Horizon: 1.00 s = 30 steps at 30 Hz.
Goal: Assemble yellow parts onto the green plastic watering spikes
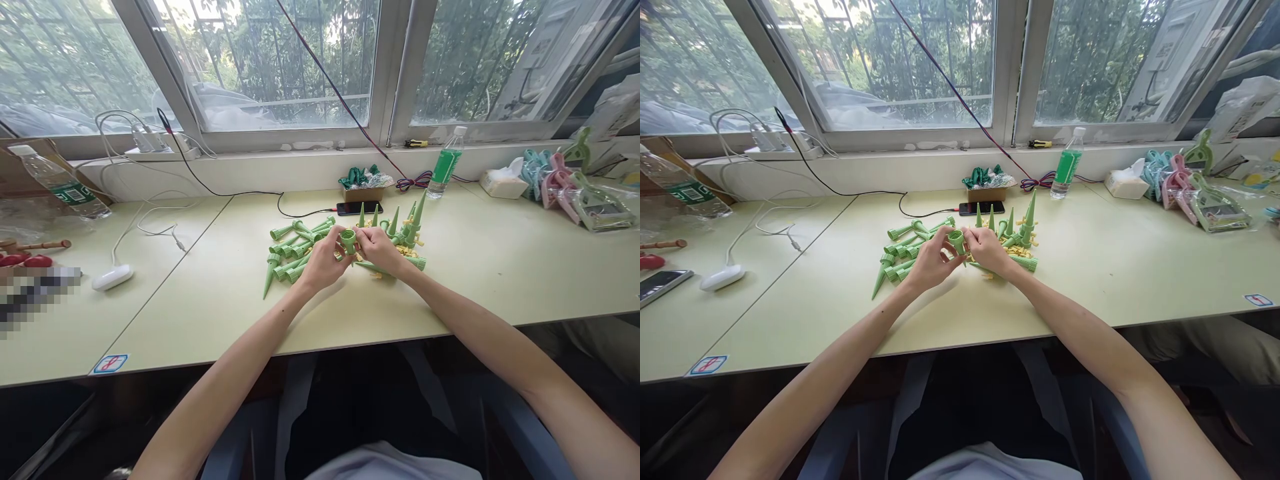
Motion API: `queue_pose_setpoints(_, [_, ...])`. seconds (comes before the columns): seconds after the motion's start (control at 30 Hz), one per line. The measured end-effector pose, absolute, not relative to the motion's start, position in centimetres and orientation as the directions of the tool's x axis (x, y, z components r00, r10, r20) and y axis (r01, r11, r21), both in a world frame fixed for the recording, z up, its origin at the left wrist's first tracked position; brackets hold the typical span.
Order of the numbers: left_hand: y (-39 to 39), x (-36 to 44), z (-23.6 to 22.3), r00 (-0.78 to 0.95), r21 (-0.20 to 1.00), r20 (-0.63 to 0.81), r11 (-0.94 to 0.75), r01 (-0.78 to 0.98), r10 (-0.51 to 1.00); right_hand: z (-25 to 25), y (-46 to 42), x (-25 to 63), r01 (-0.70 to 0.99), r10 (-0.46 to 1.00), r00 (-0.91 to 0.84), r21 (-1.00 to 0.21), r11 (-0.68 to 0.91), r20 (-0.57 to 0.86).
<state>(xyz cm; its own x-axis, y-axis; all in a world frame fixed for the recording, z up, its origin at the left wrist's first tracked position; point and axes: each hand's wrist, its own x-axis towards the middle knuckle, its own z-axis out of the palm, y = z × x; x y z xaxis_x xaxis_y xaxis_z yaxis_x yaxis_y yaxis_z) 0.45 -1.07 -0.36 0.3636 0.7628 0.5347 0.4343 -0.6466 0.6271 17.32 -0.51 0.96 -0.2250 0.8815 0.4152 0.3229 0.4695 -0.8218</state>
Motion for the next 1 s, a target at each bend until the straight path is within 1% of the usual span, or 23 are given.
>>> queue_pose_setpoints(0.23, [-1.10, 0.42, -0.18, 0.347, 0.631, 0.549, -0.650, 0.424, 0.760, 0.85, -0.48, 17.28, 0.266, 0.891, -0.251, -0.858, 0.438, 0.377])
queue_pose_setpoints(0.4, [-1.03, 0.39, -0.32, 0.348, 0.591, 0.586, -0.680, 0.434, 0.732, 0.77, -0.45, 17.21, 0.212, 0.898, -0.273, -0.889, 0.405, 0.344])
queue_pose_setpoints(0.67, [-0.84, 0.19, -0.60, 0.358, 0.516, 0.637, -0.723, 0.460, 0.682, 0.90, -0.51, 17.12, 0.124, 0.924, -0.306, -0.952, 0.279, 0.231])
queue_pose_setpoints(0.8, [-0.95, 0.15, -0.57, 0.359, 0.503, 0.636, -0.720, 0.479, 0.683, 0.93, -0.47, 17.14, 0.079, 0.925, -0.329, -0.971, 0.225, 0.188])
queue_pose_setpoints(0.9, [-1.06, 0.21, -0.39, 0.354, 0.542, 0.613, -0.702, 0.462, 0.706, 0.91, -0.48, 17.13, 0.059, 0.926, -0.333, -0.977, 0.207, 0.176])
queue_pose_setpoints(0.93, [-1.08, 0.25, -0.30, 0.350, 0.577, 0.594, -0.687, 0.443, 0.724, 0.90, -0.50, 17.11, 0.047, 0.927, -0.331, -0.978, 0.203, 0.176])
queue_pose_setpoints(1.0, [-1.08, 0.31, -0.12, 0.338, 0.685, 0.520, -0.620, 0.383, 0.784, 0.87, -0.54, 17.04, 0.021, 0.930, -0.317, -0.979, 0.202, 0.185])
